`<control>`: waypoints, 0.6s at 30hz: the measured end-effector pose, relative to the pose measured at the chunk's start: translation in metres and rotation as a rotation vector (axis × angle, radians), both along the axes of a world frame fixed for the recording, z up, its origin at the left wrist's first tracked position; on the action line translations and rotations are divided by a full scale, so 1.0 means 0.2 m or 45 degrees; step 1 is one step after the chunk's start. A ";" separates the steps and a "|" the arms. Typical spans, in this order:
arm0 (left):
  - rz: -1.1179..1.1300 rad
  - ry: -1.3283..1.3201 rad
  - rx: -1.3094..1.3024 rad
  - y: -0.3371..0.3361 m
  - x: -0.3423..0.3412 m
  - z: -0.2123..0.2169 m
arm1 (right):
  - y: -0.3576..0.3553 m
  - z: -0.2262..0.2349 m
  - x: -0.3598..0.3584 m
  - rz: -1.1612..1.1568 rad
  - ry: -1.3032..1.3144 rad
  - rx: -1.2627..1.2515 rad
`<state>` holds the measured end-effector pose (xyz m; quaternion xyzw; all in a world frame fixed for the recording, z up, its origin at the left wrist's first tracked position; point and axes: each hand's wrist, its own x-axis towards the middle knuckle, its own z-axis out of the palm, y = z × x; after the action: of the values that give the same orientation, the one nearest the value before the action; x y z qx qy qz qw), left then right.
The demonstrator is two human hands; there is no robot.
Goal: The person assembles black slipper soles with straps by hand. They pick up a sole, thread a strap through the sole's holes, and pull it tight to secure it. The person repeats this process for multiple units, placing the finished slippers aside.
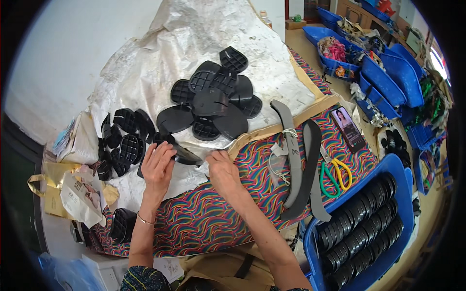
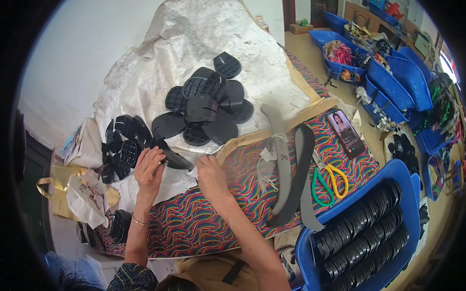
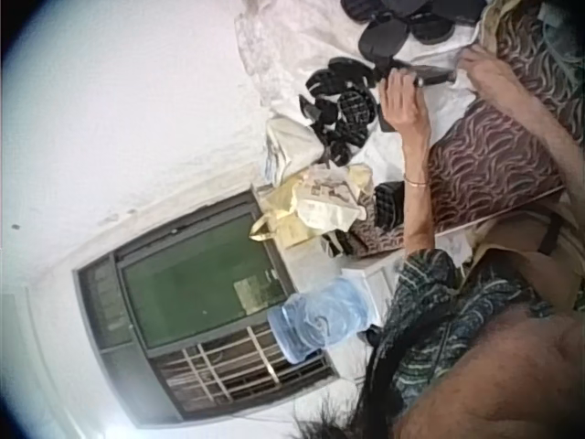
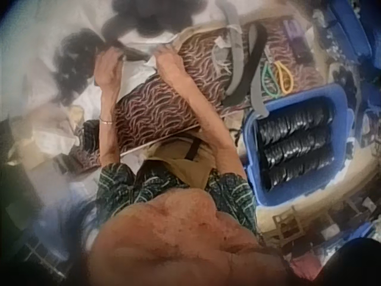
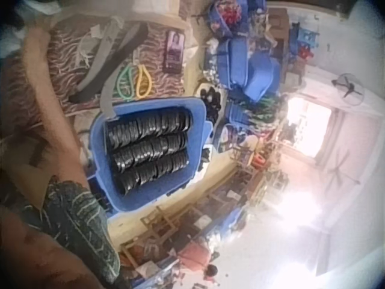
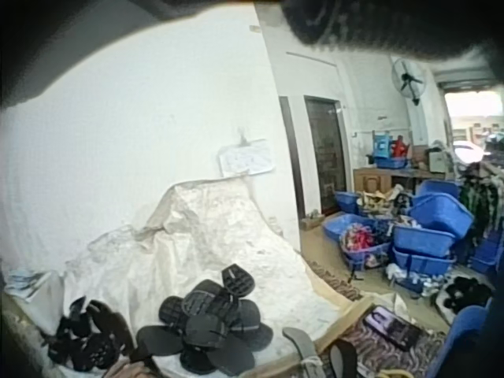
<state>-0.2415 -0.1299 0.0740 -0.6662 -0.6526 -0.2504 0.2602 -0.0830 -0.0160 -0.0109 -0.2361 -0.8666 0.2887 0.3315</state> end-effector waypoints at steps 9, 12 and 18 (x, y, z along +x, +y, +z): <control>0.048 -0.032 0.021 -0.24 0.05 -0.05 | 0.01 -0.02 0.01 -0.014 0.083 0.032; 0.088 0.002 -0.003 -0.27 0.09 -0.03 | 0.00 -0.03 -0.01 -0.012 0.086 0.008; 0.491 -0.273 0.199 -0.62 0.04 -0.14 | -0.01 -0.06 -0.04 -0.026 0.103 0.077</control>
<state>-0.2329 -0.2537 0.0459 -0.4767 -0.7703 -0.3150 0.2833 -0.0909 -0.0179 -0.0228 -0.2228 -0.8584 0.2683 0.3763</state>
